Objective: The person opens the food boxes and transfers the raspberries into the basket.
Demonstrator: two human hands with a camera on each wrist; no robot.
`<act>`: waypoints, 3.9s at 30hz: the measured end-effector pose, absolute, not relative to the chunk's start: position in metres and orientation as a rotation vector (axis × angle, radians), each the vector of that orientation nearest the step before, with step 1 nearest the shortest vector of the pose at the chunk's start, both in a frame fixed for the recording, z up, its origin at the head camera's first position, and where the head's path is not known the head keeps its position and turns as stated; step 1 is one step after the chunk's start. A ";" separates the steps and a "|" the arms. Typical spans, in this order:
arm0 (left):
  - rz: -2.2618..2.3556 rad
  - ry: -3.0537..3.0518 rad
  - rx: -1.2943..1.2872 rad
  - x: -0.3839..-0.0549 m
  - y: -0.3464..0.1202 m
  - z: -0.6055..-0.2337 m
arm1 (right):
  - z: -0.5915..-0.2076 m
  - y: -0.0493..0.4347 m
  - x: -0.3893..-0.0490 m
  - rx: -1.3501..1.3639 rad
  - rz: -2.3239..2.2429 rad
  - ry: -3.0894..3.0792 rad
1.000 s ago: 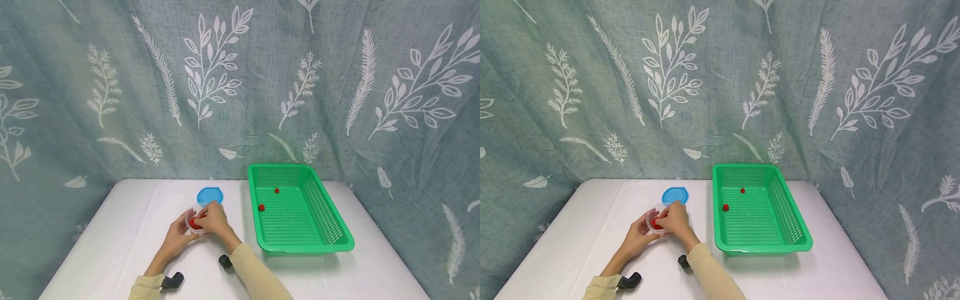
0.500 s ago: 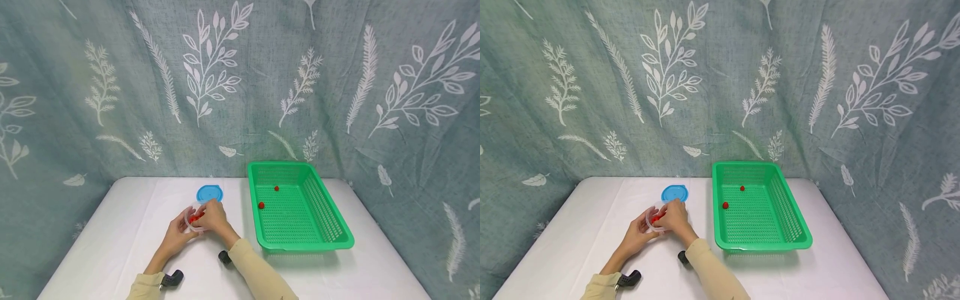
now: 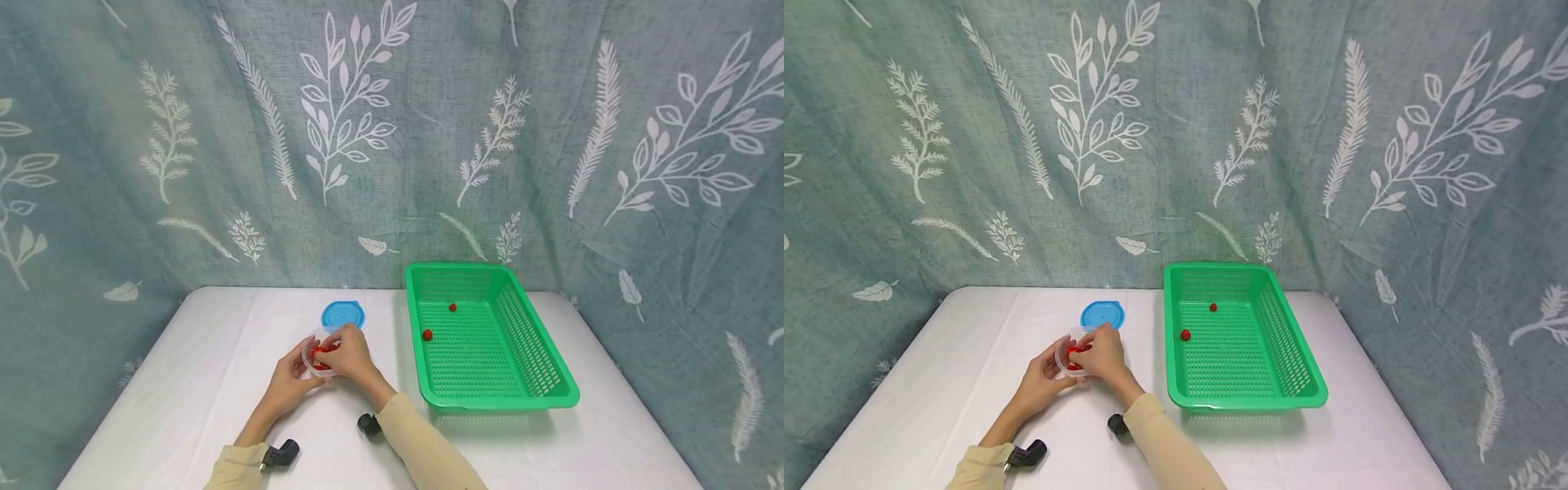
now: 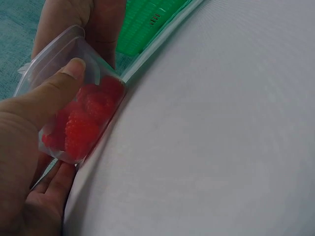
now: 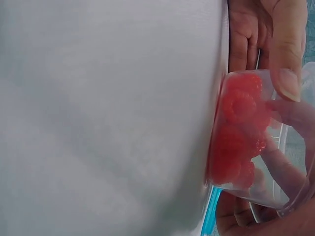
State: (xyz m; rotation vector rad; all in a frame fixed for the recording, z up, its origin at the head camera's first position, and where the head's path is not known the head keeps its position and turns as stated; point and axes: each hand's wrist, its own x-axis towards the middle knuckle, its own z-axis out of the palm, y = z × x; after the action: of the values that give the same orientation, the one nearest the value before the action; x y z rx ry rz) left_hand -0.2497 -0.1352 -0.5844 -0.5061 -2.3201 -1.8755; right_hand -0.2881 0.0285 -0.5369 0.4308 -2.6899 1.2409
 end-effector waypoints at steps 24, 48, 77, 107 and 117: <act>-1.899 -2.344 -0.467 -0.254 -0.136 -0.589 | -0.537 0.032 -0.290 0.420 1.443 -2.533; -1.889 -2.367 -0.444 -0.252 -0.135 -0.586 | -0.532 0.045 -0.288 0.311 1.748 -2.062; -1.913 -2.343 -0.439 -0.250 -0.133 -0.586 | -0.484 0.037 -0.237 0.389 2.002 -2.039; -1.905 -2.352 -0.440 -0.251 -0.133 -0.584 | -0.408 0.098 -0.209 0.585 1.931 -2.059; -1.899 -2.368 -0.420 -0.252 -0.129 -0.584 | -0.394 0.156 -0.227 0.495 1.882 -2.144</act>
State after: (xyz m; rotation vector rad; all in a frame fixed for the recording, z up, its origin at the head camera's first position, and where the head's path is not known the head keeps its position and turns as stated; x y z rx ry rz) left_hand -0.2518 -0.1291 -0.5835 -0.4203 -2.3676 -1.8992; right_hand -0.2273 0.1557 -0.3943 0.4952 -2.1440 1.8822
